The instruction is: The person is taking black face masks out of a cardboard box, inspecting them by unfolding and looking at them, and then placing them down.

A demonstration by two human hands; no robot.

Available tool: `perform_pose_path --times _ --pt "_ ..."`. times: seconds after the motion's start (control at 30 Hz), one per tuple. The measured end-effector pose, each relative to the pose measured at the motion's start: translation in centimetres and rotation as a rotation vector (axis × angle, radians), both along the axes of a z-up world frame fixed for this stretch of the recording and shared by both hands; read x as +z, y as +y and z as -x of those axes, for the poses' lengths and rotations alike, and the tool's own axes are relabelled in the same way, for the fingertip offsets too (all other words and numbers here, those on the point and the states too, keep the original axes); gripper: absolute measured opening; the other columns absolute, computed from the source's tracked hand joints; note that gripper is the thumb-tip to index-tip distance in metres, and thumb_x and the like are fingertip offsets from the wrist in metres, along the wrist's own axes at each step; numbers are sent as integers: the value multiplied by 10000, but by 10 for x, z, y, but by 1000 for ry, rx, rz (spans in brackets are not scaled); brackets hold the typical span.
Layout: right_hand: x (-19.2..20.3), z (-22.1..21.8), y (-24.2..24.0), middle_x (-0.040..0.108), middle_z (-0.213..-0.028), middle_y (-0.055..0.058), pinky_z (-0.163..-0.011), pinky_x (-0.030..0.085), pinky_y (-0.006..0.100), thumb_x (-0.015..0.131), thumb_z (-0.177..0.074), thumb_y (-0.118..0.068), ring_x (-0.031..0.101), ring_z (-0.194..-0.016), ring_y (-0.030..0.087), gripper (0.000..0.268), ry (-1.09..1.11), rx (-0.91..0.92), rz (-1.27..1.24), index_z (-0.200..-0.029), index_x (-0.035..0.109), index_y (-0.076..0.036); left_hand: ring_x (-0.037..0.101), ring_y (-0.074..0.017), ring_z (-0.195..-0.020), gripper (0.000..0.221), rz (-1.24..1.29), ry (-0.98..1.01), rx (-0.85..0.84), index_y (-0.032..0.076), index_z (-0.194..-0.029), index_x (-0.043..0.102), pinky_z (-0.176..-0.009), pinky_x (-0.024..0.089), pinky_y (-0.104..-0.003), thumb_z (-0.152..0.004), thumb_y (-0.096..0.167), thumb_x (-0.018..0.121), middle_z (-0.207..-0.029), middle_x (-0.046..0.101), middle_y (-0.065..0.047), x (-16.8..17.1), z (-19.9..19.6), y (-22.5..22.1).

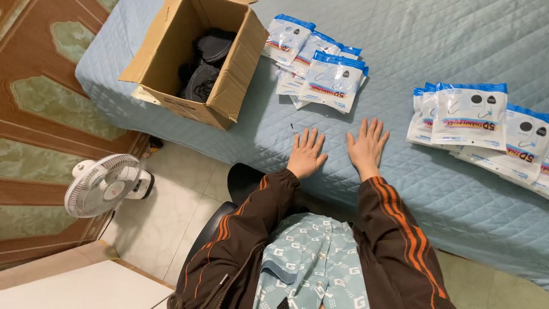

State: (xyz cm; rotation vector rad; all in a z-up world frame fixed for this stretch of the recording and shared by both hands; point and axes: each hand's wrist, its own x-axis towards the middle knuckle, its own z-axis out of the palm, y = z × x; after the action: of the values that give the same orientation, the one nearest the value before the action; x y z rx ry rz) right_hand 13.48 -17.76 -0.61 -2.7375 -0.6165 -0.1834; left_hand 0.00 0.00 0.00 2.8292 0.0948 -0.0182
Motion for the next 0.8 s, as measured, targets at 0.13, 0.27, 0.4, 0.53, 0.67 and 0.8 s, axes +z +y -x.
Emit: perform_pose_path --times 0.13,0.27,0.4,0.53,0.67,0.8 --pt "15 9 5 266 -1684 264 -1238 -11 646 380 -1065 -564 157 -1577 413 743 66 -42 43 -1621 376 -70 33 -406 -1587 703 12 -4 3 161 -1658 220 -1252 -30 -591 -1093 576 265 -1728 99 -172 1 2 1" --pt "13 8 10 215 -1709 226 -1223 -47 664 349 -1078 -569 108 -1586 402 721 117 -109 69 -1641 343 -120 41 -410 -1586 699 -4 -12 -3 153 -1656 228 -1253 -26 -597 -1098 573 262 -1729 96 -172 2 1 -1" --pt "12 15 22 206 -1704 253 -1186 -38 716 355 -1073 -504 87 -1572 452 706 117 -203 83 -1647 327 -94 63 -405 -1587 696 -22 -15 1 159 -1652 242 -1261 -10 -597 -1097 578 266 -1727 115 -166 0 2 -2" --pt "12 20 18 244 -1683 286 -1170 6 729 396 -1064 -459 115 -1553 482 696 76 -155 60 -1631 369 -56 78 -406 -1591 703 0 -12 -3 151 -1653 251 -1270 21 -586 -1099 582 287 -1728 120 -174 -12 0 7" --pt "6 17 17 361 -1619 345 -1134 56 733 490 -1050 -403 213 -1507 524 674 -80 -121 43 -1594 466 -5 210 -409 -1555 649 334 100 -145 140 -1583 392 -1244 205 -574 -1053 486 537 -1650 300 -182 1 -1 41" --pt "12 19 18 374 -1597 393 -1115 46 735 518 -1059 -339 244 -1481 562 653 -112 -105 8 -1586 485 44 580 -412 -1324 564 812 340 -166 93 -1512 484 -1049 517 -575 -1057 423 532 -1410 613 -238 108 22 88"
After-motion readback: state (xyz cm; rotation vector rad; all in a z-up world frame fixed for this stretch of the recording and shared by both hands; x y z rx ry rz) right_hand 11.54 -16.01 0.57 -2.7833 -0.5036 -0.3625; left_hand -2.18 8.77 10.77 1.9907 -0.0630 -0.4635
